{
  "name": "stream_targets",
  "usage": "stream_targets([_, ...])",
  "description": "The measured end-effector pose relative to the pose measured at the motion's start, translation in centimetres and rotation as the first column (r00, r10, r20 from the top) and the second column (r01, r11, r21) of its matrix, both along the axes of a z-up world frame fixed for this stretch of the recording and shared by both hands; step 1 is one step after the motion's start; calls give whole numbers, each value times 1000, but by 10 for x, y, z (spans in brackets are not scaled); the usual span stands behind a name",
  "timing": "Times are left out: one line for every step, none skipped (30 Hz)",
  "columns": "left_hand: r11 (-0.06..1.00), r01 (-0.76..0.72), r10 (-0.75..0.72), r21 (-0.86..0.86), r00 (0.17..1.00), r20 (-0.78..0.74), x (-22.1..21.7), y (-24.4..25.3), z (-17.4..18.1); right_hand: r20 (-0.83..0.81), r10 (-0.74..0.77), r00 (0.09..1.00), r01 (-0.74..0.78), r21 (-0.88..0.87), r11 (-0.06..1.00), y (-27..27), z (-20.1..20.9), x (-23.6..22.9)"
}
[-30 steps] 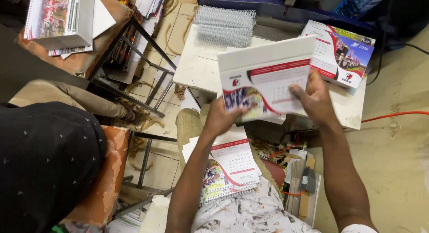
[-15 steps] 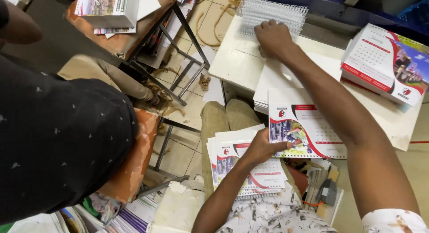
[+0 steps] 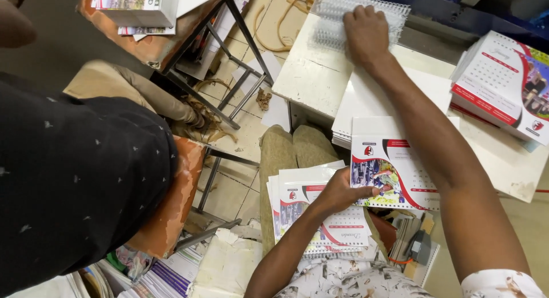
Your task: The person sits on the floor and assembles desk calendars by inserting spiral wire bindings into the punched holes of the calendar pages. They handle the wire and the paper sheets by hand, securing the binding and stacking the finished calendars on a nearby table.
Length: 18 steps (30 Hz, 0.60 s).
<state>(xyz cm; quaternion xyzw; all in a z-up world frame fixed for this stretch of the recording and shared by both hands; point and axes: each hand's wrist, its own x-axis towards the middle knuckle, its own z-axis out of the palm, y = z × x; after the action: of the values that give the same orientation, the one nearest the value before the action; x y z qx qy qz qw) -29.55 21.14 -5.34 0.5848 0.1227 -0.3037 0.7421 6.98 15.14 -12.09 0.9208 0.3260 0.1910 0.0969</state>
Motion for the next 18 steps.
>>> stream_targets([998,37,-35,48,998,-44,0,2,6,15,-26,1000,27,-73,997,-4,-1,3])
stream_targets([998,44,-42,44,998,-45,0,2,5,14,-33,999,34,-77,996,-4,2,1])
stream_targets([999,35,-33,28,998,-56,-1,2,5,-42,-31,999,28,-84,996,-3,6,-1])
stream_targets([1000,22,-21,14,998,-66,-1,3,4,-96,-26,995,17,-88,996,-1,10,-2])
stream_targets([1000,24,-23,12,998,-65,1,2,3,-96,-28,995,19,-90,996,-5,15,-1])
stream_targets([999,27,-26,18,997,-73,1,3,2,-123,-30,992,25,-43,999,-7,19,-2])
stream_targets([999,30,-28,24,996,-80,1,3,2,-150,-30,988,31,4,1000,-9,22,-4])
stream_targets([999,30,-28,23,996,-79,1,3,1,-149,-30,988,31,4,1000,-11,27,-5])
stream_targets([999,31,-29,20,997,-69,2,3,1,-188,-4,982,11,37,999,-13,32,-7])
stream_targets([999,31,-30,18,998,-60,2,4,1,-227,24,974,-8,72,997,-15,36,-9])
stream_targets([999,30,-29,19,998,-61,1,4,-1,-228,25,973,-8,73,997,-14,38,-11])
stream_targets([999,35,-33,29,998,-56,1,3,-2,-261,36,965,-2,130,991,-14,41,-11])
stream_targets([998,39,-37,40,998,-51,1,3,-4,-293,49,955,7,187,982,-14,44,-12])
stream_targets([999,37,-35,40,998,-51,2,4,-1,-292,51,955,5,188,982,-17,47,-12])
stream_targets([999,39,-37,36,997,-64,3,5,2,-344,101,933,-12,251,968,-19,51,-13])
stream_targets([999,42,-39,30,996,-77,3,6,4,-392,153,907,-25,313,949,-22,54,-14])
stream_targets([999,39,-37,29,996,-77,4,6,-2,-392,155,907,-27,313,949,-20,62,-12])
stream_targets([1000,29,-28,12,998,-55,3,4,-7,-345,90,934,36,342,939,-19,70,-11])
